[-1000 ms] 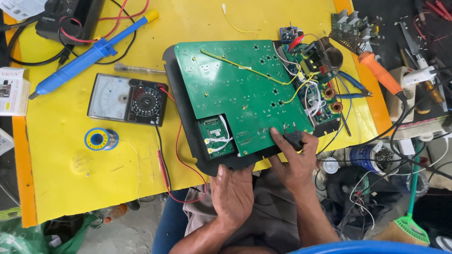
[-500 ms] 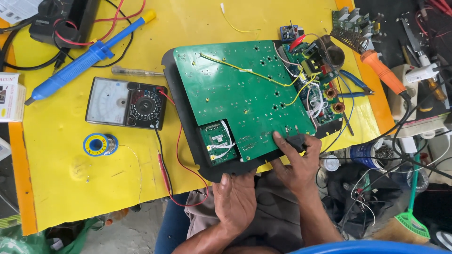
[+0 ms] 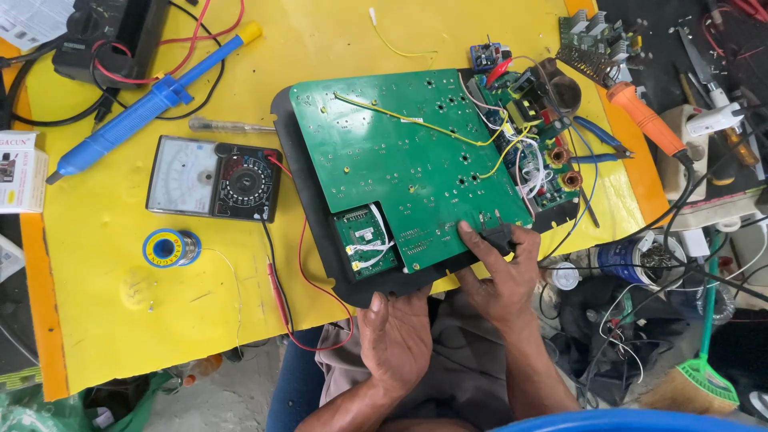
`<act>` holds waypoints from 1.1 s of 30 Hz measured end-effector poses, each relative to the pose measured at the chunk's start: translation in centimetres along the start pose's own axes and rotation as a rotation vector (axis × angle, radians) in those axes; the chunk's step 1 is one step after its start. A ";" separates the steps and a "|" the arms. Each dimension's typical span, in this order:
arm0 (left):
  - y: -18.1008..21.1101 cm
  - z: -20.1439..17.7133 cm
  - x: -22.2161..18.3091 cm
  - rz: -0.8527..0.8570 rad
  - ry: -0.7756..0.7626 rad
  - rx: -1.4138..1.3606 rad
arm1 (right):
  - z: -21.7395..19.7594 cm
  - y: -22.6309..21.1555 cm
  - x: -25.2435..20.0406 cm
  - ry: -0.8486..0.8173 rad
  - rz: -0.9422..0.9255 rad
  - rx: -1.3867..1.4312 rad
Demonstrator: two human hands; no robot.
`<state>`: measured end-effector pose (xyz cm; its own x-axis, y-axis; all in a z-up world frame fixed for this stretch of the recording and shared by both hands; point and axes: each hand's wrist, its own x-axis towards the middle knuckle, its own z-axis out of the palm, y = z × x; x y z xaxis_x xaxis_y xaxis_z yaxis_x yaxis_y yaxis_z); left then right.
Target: Assembling electronic components by connecting wires to a circuit board and testing connections.
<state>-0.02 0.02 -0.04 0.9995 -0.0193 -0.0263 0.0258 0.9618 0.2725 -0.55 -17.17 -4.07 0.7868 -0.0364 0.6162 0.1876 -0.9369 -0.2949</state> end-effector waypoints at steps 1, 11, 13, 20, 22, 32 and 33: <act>0.0 0.0 0.0 -0.006 0.003 0.006 | -0.1 -0.1 0.1 -0.016 0.003 0.018; -0.3 -1.0 -0.3 -0.023 0.071 -0.019 | -0.2 -0.3 0.4 -0.025 0.023 0.064; -0.3 -0.6 -0.1 -0.016 0.069 -0.018 | -0.2 -0.2 0.2 -0.031 0.027 0.067; -0.3 -0.7 -0.1 -0.007 0.064 -0.027 | -0.3 -0.5 0.6 -0.032 0.030 0.063; -0.3 -0.7 -0.1 -0.004 0.064 -0.023 | -0.1 -0.2 0.1 -0.048 0.039 0.065; -0.2 -1.2 0.1 -0.010 0.090 -0.004 | 0.5 -0.2 -0.3 -0.018 0.020 0.062; 0.0 -1.4 0.1 -0.011 0.088 -0.004 | 0.6 -0.3 -0.3 -0.016 0.021 0.062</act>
<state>0.03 0.35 -1.39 0.9935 -0.0058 -0.1139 0.0363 0.9627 0.2683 -0.45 -16.67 -4.59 0.8002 -0.0496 0.5977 0.2068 -0.9126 -0.3527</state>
